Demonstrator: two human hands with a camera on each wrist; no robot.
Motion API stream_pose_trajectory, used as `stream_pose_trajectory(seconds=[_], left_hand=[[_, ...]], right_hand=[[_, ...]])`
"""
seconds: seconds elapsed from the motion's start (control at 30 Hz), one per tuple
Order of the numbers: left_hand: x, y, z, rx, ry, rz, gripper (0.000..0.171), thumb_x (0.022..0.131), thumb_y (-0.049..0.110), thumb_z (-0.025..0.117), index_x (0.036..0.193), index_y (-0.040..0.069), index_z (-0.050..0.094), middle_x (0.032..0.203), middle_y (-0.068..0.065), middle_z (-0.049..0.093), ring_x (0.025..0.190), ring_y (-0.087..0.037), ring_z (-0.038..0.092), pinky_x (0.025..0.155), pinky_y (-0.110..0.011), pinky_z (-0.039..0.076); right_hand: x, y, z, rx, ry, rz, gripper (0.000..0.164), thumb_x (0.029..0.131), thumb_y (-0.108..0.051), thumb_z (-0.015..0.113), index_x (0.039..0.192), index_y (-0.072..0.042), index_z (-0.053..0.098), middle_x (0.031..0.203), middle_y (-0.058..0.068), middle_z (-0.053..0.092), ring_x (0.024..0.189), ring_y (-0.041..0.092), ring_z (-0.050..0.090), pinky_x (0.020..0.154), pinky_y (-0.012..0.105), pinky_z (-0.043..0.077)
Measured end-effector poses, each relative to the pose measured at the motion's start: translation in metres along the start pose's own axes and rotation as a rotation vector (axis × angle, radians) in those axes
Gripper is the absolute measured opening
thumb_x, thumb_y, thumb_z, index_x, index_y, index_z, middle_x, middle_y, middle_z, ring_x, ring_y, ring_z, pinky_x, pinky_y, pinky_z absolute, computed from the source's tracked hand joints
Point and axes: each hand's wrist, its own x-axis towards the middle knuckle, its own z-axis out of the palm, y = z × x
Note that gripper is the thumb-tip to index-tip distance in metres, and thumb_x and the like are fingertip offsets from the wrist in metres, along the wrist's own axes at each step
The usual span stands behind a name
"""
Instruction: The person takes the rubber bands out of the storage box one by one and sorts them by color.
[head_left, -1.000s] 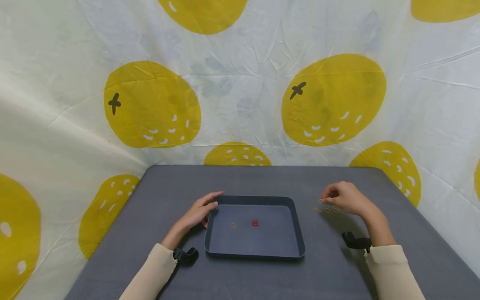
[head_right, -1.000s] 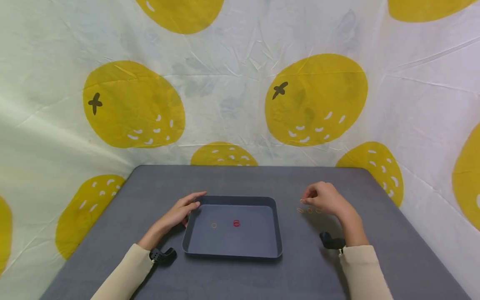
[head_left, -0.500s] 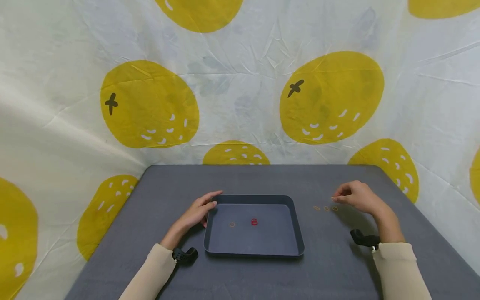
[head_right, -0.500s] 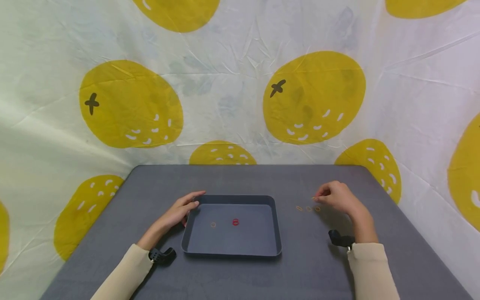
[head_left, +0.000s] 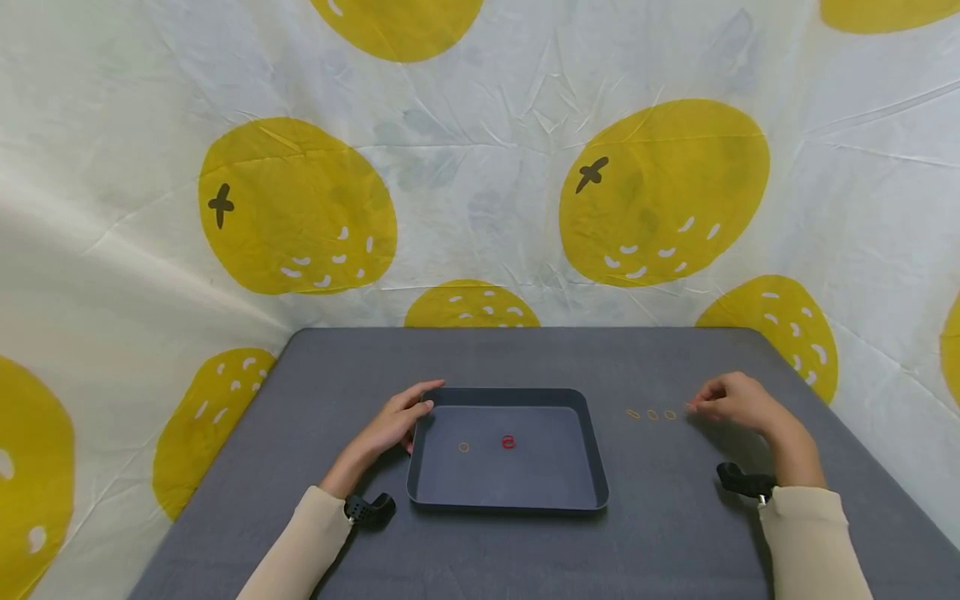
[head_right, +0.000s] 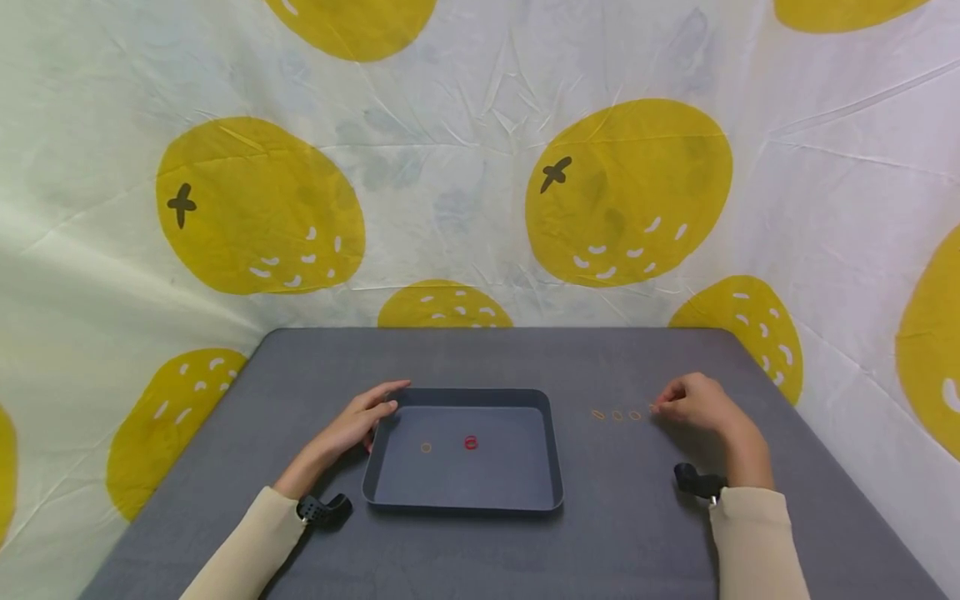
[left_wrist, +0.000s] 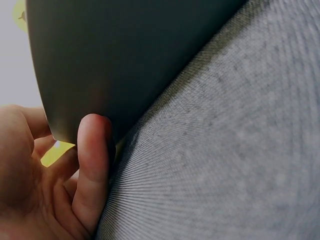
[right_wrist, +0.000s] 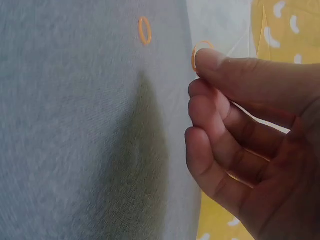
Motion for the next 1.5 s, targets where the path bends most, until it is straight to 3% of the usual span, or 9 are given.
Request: stream_pose_trajectory(seconds=[0.23,0.43,0.67,1.03,1.3,1.4,1.5], left_hand=[[-0.0009,0.0010,-0.0005,-0.008,0.005,-0.004,0.048,0.111,0.028,0.049,0.159,0.025,0.044,0.059,-0.001,0.042,0.045,-0.018,0.051,0.048,-0.044,0.058],[-0.0007,0.0025,0.0001,-0.010,0.009,-0.010,0.047,0.111,0.028,0.049,0.158,0.028,0.045,0.064,-0.004,0.047,0.045,-0.018,0.054,0.049,-0.043,0.058],[-0.0003,0.0038,0.0002,-0.016,0.013,-0.005,0.047,0.111,0.028,0.050,0.158,0.028,0.045,0.093,-0.014,0.058,0.047,-0.018,0.055,0.049,-0.043,0.058],[0.0003,0.0008,0.0008,0.002,0.019,-0.008,0.046,0.111,0.027,0.050,0.156,0.029,0.047,0.088,-0.013,0.057,0.045,-0.018,0.054,0.048,-0.041,0.058],[-0.0004,0.0002,0.0009,0.002,0.018,-0.005,0.046,0.111,0.027,0.050,0.157,0.029,0.047,0.064,-0.003,0.046,0.044,-0.018,0.053,0.048,-0.042,0.058],[-0.0005,0.0002,0.0010,0.000,0.019,-0.001,0.047,0.110,0.027,0.050,0.157,0.027,0.047,0.069,-0.004,0.049,0.044,-0.019,0.052,0.048,-0.042,0.058],[-0.0005,0.0000,0.0010,-0.001,0.018,0.005,0.047,0.111,0.027,0.050,0.157,0.025,0.046,0.087,-0.013,0.060,0.044,-0.019,0.053,0.047,-0.042,0.057]], right_hand=[[0.0001,0.0084,0.0036,0.033,-0.038,0.018,0.012,0.091,-0.016,0.076,0.093,-0.004,0.079,0.081,0.001,0.071,0.069,0.005,0.057,0.060,0.023,0.050],[0.0013,0.0100,0.0075,0.003,-0.044,0.044,0.016,0.090,-0.021,0.079,0.088,-0.006,0.078,0.075,-0.002,0.067,0.067,0.008,0.057,0.058,0.025,0.048],[0.0015,0.0110,0.0095,-0.012,-0.039,0.071,0.017,0.091,-0.022,0.078,0.086,-0.006,0.077,0.073,-0.002,0.064,0.068,0.012,0.056,0.058,0.027,0.047],[0.0040,0.0116,0.0094,0.003,-0.022,0.085,0.015,0.093,-0.016,0.075,0.089,-0.002,0.078,0.077,0.000,0.070,0.070,0.014,0.061,0.060,0.029,0.051],[0.0025,0.0090,0.0076,0.007,-0.023,0.084,0.014,0.094,-0.014,0.074,0.092,0.000,0.079,0.079,0.001,0.072,0.072,0.014,0.062,0.060,0.027,0.052],[0.0022,0.0089,0.0077,0.008,-0.019,0.085,0.015,0.093,-0.015,0.074,0.092,-0.001,0.079,0.079,0.000,0.072,0.072,0.014,0.061,0.060,0.027,0.052],[0.0020,0.0104,0.0094,0.008,-0.013,0.078,0.015,0.093,-0.017,0.075,0.092,-0.003,0.079,0.079,-0.001,0.071,0.072,0.013,0.061,0.060,0.027,0.052]])
